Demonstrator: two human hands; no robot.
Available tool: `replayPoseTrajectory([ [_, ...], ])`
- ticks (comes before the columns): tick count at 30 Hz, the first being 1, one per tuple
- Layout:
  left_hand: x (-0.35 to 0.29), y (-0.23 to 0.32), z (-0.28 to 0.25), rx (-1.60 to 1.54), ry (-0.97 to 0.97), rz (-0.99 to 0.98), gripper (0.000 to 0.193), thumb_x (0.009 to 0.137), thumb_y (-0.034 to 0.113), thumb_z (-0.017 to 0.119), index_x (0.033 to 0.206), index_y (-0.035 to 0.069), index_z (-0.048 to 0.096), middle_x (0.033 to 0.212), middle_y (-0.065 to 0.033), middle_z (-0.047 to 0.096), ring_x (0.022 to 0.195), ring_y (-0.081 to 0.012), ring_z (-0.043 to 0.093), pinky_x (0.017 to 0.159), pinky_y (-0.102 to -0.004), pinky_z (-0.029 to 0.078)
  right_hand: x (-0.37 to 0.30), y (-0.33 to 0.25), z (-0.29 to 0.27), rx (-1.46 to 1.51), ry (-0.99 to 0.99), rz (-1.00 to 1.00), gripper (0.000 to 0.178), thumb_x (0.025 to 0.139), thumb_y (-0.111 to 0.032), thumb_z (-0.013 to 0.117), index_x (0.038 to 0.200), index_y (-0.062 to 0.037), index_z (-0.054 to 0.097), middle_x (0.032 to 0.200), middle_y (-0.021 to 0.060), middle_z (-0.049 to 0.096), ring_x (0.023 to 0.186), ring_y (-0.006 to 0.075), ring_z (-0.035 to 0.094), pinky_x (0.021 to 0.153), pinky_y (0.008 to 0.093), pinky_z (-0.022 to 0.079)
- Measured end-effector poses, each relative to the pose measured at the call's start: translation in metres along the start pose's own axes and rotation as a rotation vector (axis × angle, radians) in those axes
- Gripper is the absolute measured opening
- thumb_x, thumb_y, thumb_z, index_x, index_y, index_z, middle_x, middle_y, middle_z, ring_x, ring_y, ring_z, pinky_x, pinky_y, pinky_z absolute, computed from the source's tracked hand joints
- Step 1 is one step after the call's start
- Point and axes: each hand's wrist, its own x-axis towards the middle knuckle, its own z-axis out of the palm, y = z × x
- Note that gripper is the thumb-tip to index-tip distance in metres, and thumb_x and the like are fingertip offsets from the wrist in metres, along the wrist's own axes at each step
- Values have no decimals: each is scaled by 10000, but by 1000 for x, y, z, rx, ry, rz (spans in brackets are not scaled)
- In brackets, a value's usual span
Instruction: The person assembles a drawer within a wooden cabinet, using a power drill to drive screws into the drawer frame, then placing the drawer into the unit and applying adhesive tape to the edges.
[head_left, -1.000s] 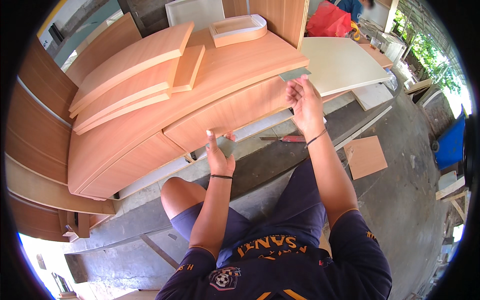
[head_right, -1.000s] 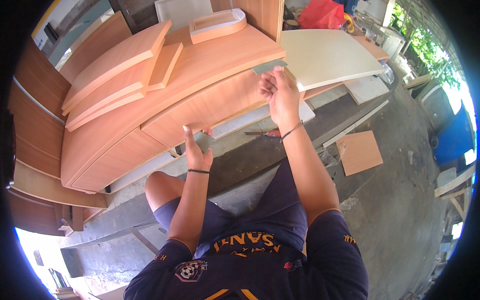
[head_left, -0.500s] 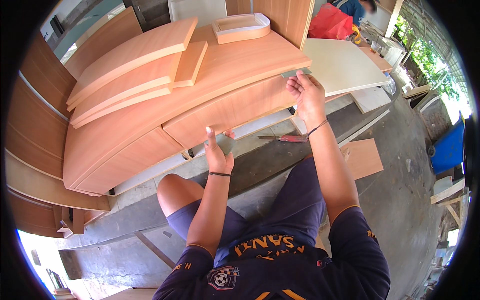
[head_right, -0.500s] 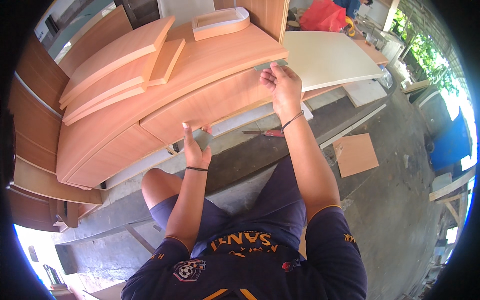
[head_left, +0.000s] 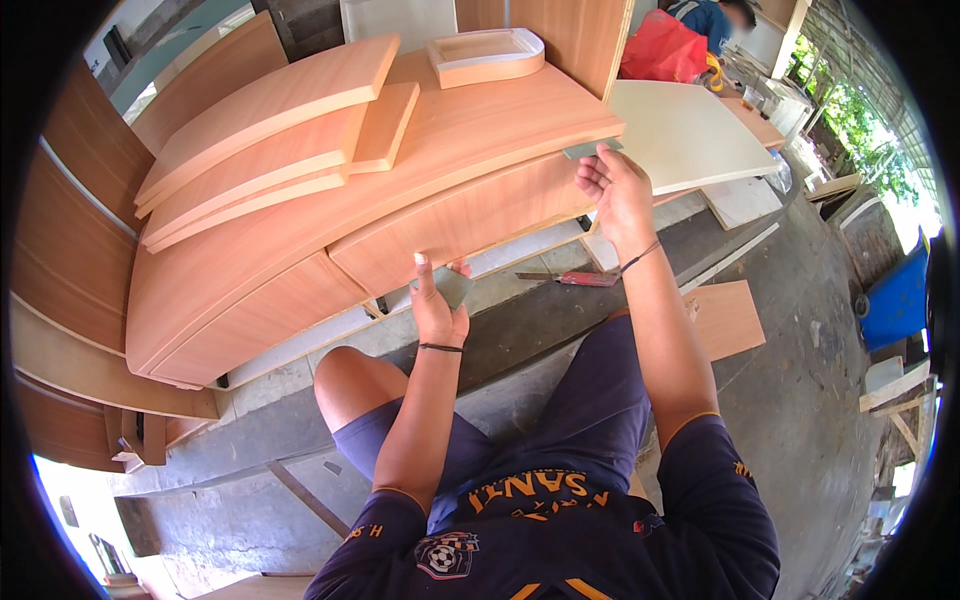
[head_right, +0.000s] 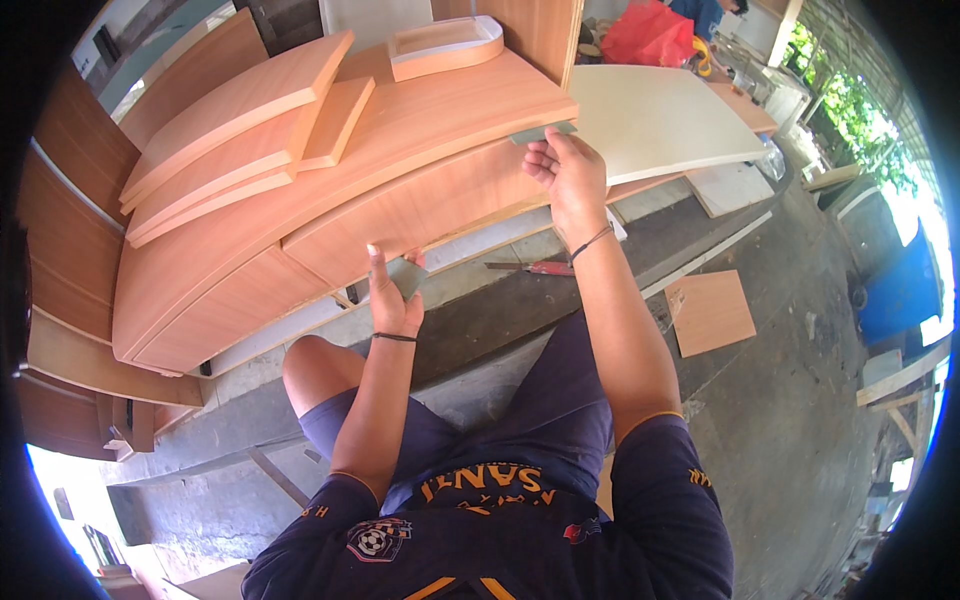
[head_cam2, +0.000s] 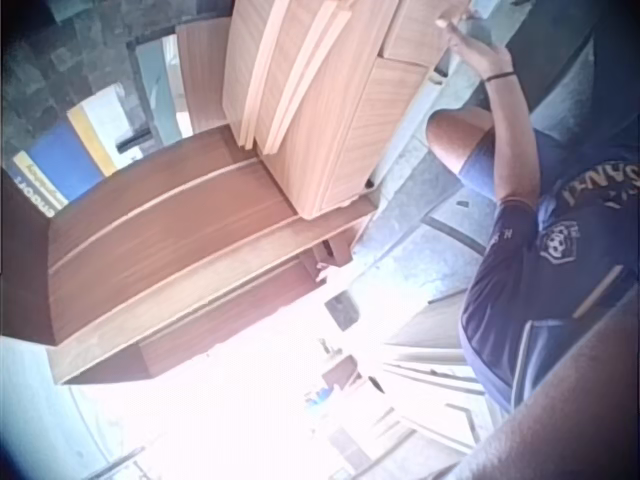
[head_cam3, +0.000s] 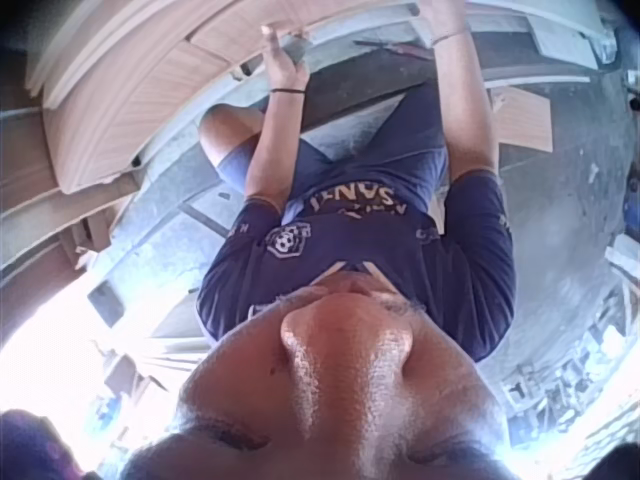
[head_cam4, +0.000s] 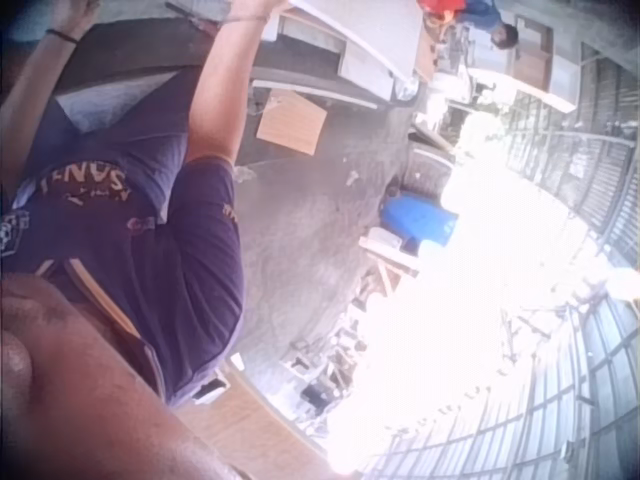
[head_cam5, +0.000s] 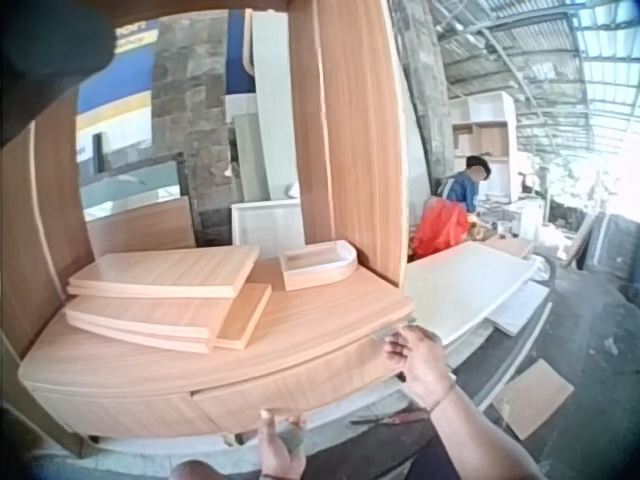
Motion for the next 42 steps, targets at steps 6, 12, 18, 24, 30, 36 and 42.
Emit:
replayPoseTrajectory([
  [6,2,1,-6,92,8,53,468,846,448,584,1044,36,486,888,-105,588,776,-203,588,738,-342,490,-23,21,-3,-16,58,45,261,870,-274,563,936,-22,538,776,53,577,677,137,561,551,268,477],
  [12,2,-4,-2,50,40,3,443,843,433,594,985,41,445,831,-128,592,695,-208,597,628,-353,503,-106,116,0,-728,-506,140,379,805,-231,669,1081,10,569,855,58,625,775,123,599,642,246,491],
  [18,-9,11,4,8,107,-90,508,821,366,647,1066,67,318,819,-142,578,671,-222,596,586,-363,518,-113,139,20,-804,-580,133,178,850,-89,550,993,14,577,797,48,629,715,101,607,587,231,487],
  [24,-8,10,3,-99,49,-87,527,792,323,692,1047,88,296,814,-131,556,674,-216,585,576,-359,513,-111,135,25,-638,-492,149,278,840,-72,560,1103,11,529,769,32,592,659,99,580,549,220,511],
  [30,-7,11,4,-98,67,-111,512,788,330,696,1027,85,316,808,-131,551,695,-213,580,580,-350,509,-114,121,41,-642,-425,184,241,836,-100,604,1043,-3,528,723,33,573,617,94,568,485,218,482],
  [36,-8,12,4,-89,41,-92,526,793,335,690,1031,37,327,823,-129,546,718,-220,587,619,-339,513,-104,118,27,-384,-337,407,165,826,-80,580,985,-41,563,687,8,534,586,95,531,495,244,484],
  [42,-8,10,5,-128,56,-53,487,783,304,703,1081,61,403,1018,-90,520,816,-209,594,678,-288,538,-105,71,15,-285,-197,372,178,814,-99,556,988,-62,565,879,32,545,720,112,546,490,270,493],
])
